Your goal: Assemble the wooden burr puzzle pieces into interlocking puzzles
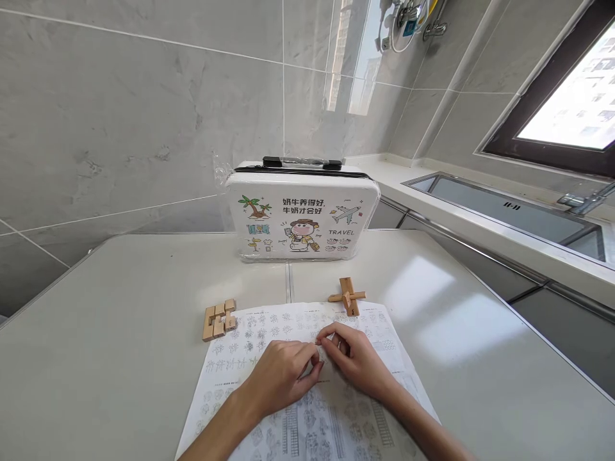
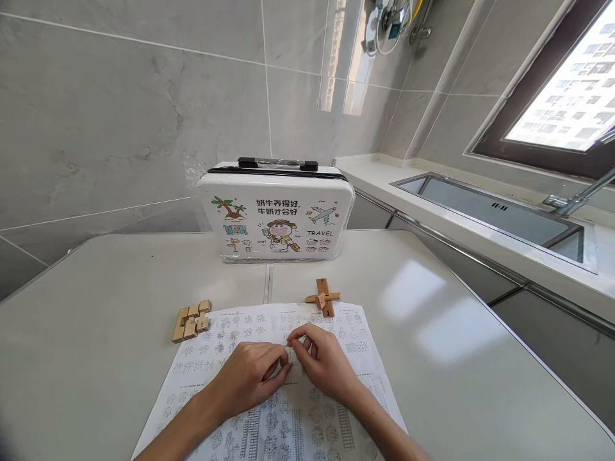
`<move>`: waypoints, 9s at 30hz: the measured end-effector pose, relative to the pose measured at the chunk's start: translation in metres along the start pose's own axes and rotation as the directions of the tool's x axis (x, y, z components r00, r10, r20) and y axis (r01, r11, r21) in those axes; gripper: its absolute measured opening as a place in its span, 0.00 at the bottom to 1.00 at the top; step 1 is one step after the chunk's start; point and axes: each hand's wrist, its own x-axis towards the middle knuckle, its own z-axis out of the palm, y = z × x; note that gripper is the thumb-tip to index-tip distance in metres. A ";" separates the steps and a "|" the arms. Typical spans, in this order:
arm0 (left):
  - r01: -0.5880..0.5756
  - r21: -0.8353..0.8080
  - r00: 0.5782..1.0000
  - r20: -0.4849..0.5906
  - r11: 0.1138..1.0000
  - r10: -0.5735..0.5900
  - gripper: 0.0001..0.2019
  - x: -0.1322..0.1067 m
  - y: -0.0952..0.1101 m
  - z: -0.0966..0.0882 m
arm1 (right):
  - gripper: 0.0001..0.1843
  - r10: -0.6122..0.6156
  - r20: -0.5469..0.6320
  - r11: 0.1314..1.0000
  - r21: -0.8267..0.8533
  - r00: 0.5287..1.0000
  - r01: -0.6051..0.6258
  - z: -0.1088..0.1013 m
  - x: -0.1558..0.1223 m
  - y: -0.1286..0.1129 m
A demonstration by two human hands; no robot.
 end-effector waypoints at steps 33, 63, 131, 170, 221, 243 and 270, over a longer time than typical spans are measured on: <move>0.083 -0.100 0.996 -0.008 0.991 -0.084 0.09 0.004 0.004 -0.006 | 0.16 0.251 0.079 0.359 0.918 0.965 -0.169 -0.014 0.018 0.004; 0.285 -0.859 0.940 0.165 0.425 -0.298 0.50 0.001 -0.001 -0.018 | 0.26 -0.063 0.465 0.830 0.516 0.883 -0.212 -0.014 -0.006 -0.015; 0.418 -0.608 0.875 0.070 0.675 -0.479 0.44 0.003 0.010 -0.017 | 0.07 -0.227 -0.126 0.974 -0.027 0.966 0.225 -0.005 -0.009 -0.005; 0.369 -0.459 0.910 0.004 0.808 -0.414 0.41 0.007 0.003 -0.031 | 0.12 -0.158 -0.085 0.987 0.016 0.984 0.160 -0.005 -0.014 -0.001; 0.340 -0.264 0.863 -0.295 0.903 -0.411 0.43 0.002 -0.005 -0.018 | 0.26 -0.319 -0.071 0.928 -0.225 0.945 0.296 -0.006 -0.005 0.004; 0.252 -0.495 0.924 -0.132 0.832 -0.359 0.44 0.002 -0.010 -0.021 | 0.10 -0.142 0.092 0.960 0.256 0.986 0.114 -0.013 -0.010 -0.014; 0.353 -0.870 0.790 0.081 0.343 -0.608 0.24 0.003 -0.016 -0.040 | 0.15 -0.083 0.102 0.948 0.316 0.991 0.047 -0.002 -0.014 -0.014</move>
